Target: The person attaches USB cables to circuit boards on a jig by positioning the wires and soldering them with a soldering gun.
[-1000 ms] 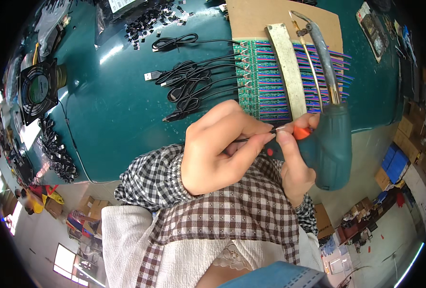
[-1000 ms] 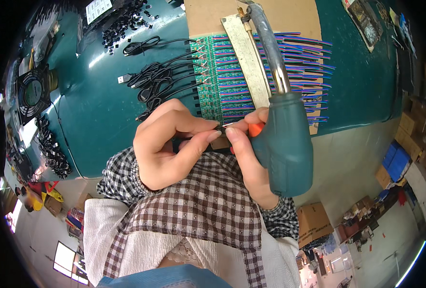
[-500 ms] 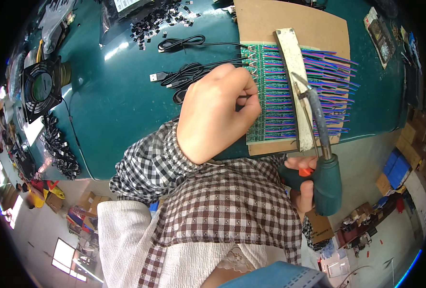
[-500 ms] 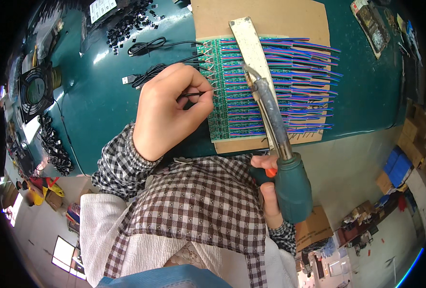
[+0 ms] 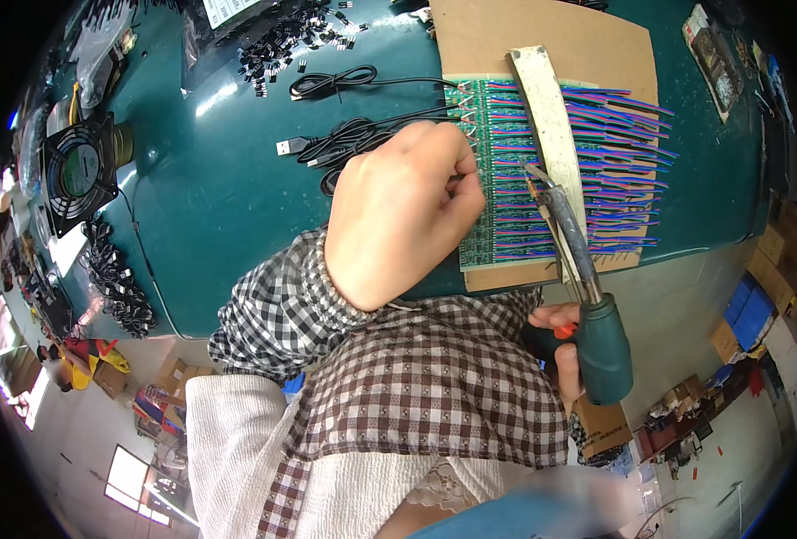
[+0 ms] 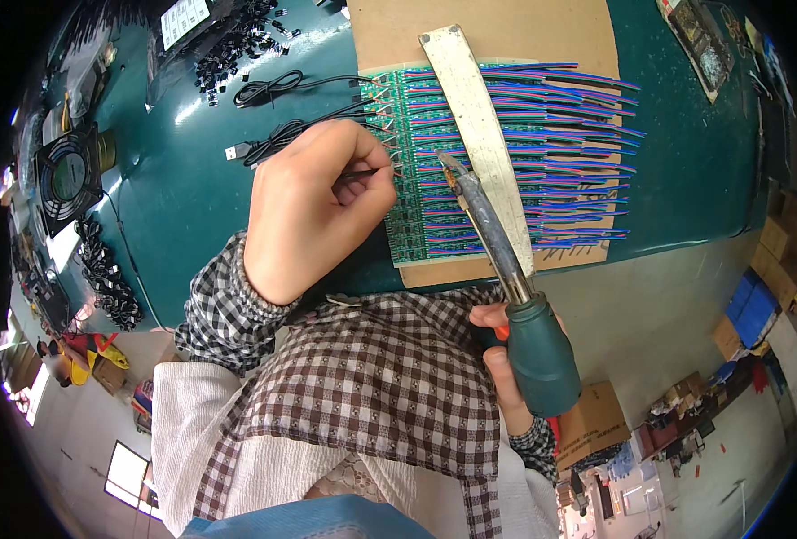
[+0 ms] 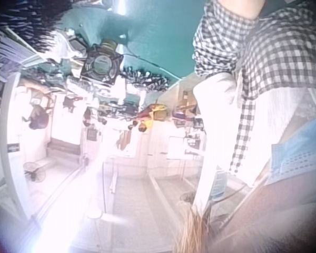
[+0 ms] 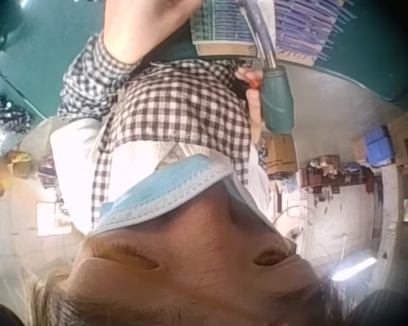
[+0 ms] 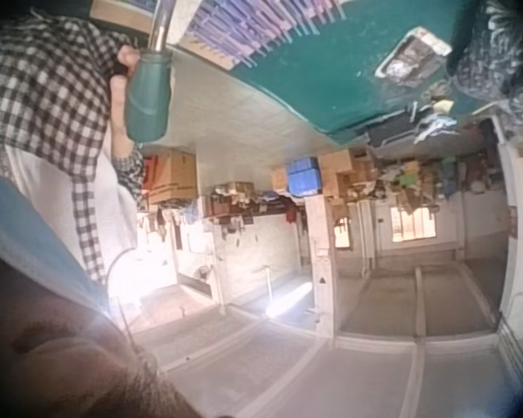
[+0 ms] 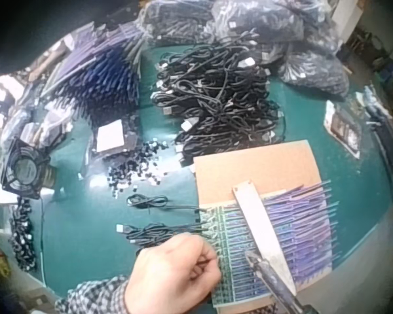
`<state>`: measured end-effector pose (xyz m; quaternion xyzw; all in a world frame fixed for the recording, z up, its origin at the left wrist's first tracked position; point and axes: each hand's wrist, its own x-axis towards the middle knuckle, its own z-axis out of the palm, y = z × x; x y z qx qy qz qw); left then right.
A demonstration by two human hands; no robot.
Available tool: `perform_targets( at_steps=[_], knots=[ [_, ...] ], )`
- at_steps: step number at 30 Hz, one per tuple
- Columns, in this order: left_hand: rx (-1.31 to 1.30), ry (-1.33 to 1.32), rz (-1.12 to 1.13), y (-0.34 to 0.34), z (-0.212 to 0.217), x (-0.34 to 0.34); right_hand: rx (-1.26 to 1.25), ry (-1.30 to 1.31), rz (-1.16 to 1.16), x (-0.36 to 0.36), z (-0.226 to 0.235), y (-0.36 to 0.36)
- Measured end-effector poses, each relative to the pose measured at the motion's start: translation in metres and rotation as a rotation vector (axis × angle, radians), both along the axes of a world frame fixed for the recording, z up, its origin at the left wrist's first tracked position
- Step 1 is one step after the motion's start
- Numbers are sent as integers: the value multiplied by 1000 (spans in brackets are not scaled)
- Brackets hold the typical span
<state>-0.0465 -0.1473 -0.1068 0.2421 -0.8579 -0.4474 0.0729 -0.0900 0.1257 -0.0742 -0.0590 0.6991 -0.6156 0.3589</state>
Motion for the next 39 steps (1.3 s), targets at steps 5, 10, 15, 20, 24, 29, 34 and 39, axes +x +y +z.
perform_targets(
  at_steps=[5, 10, 15, 20, 24, 29, 34, 39],
  knots=[
    [-35, -14, -23, 0, 1, 0, 20, 4, -4, 0, 1, -1],
    [-55, -24, -20, 0, 0, 0, 62, 16, 47, -1, 3, 1],
    [-72, -11, 1, 2, -1, 0, 104, 121, 122, -2, 2, 3],
    [-71, 31, 2, 4, -4, 0, 135, 84, 96, -2, 5, -2],
    [-58, 46, 14, 5, -6, 0, 153, 65, 67, -1, 7, -6],
    [-57, 42, 11, 6, -6, 0, 148, 101, 87, 0, 3, -5],
    [-61, 45, 13, 5, -6, 0, 126, 91, 77, 2, -1, -3],
    [-64, 42, 9, 5, -6, 0, 142, 90, 81, 2, -2, -1]
  ],
)
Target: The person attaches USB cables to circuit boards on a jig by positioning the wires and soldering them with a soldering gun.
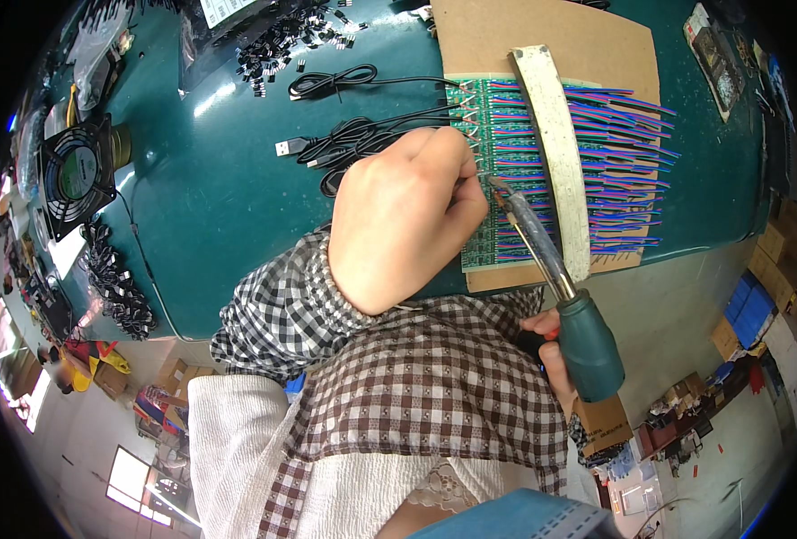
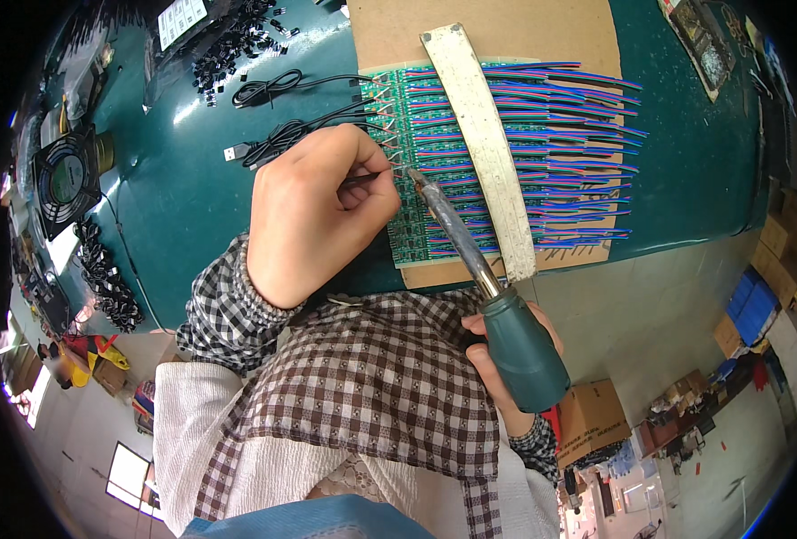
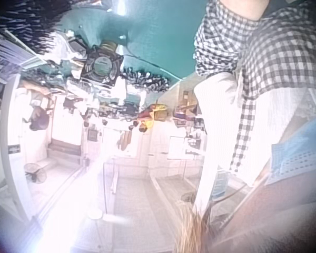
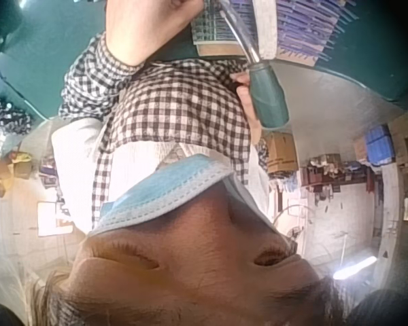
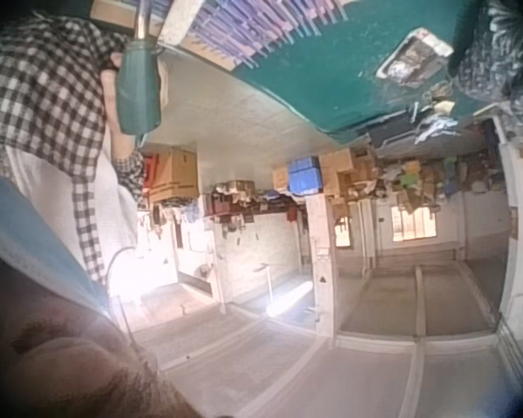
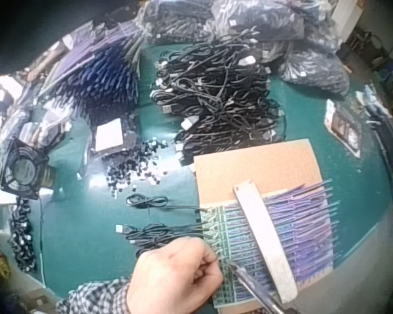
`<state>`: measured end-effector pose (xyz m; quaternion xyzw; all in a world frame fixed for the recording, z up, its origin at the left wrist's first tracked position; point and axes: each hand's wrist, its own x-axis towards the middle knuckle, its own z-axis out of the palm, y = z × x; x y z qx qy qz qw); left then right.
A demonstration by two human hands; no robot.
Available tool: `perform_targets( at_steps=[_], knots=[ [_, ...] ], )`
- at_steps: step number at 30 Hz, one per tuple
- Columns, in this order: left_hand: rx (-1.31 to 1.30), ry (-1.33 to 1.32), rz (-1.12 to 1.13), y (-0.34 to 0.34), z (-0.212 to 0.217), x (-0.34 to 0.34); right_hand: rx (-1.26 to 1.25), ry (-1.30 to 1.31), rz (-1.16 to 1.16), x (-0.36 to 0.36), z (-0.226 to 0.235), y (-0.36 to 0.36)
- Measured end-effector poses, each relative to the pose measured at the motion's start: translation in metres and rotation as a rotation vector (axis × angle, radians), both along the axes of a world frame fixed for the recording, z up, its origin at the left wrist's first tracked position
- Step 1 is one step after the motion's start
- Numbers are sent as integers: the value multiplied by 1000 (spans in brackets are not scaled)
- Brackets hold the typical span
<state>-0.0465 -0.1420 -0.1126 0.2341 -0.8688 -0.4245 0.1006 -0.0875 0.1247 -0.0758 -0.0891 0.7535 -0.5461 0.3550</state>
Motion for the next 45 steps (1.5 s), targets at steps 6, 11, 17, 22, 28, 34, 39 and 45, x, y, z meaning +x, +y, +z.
perform_targets(
  at_steps=[6, 11, 17, 22, 28, 34, 39, 45],
  knots=[
    [7, 6, -8, -1, 1, -1, -60, -6, -52, 2, 2, -1],
    [-22, -53, -11, -2, 5, 0, -96, -83, -81, 2, 0, -4],
    [-18, -46, -11, -2, 4, 0, -118, -114, -121, 4, -1, -5],
    [11, 5, -5, -1, 1, -1, -112, -111, -110, 4, -4, -3],
    [5, -10, -6, -1, 2, -1, -124, -115, -107, 5, -5, -1],
    [-12, -28, -9, -1, 2, 0, -101, -92, -78, 1, 2, -5],
    [20, 17, 0, -1, 0, -1, -33, -135, -59, -3, 10, -10],
    [-21, -38, -8, -2, 3, 0, -42, -110, -78, -2, 10, -11]
  ],
)
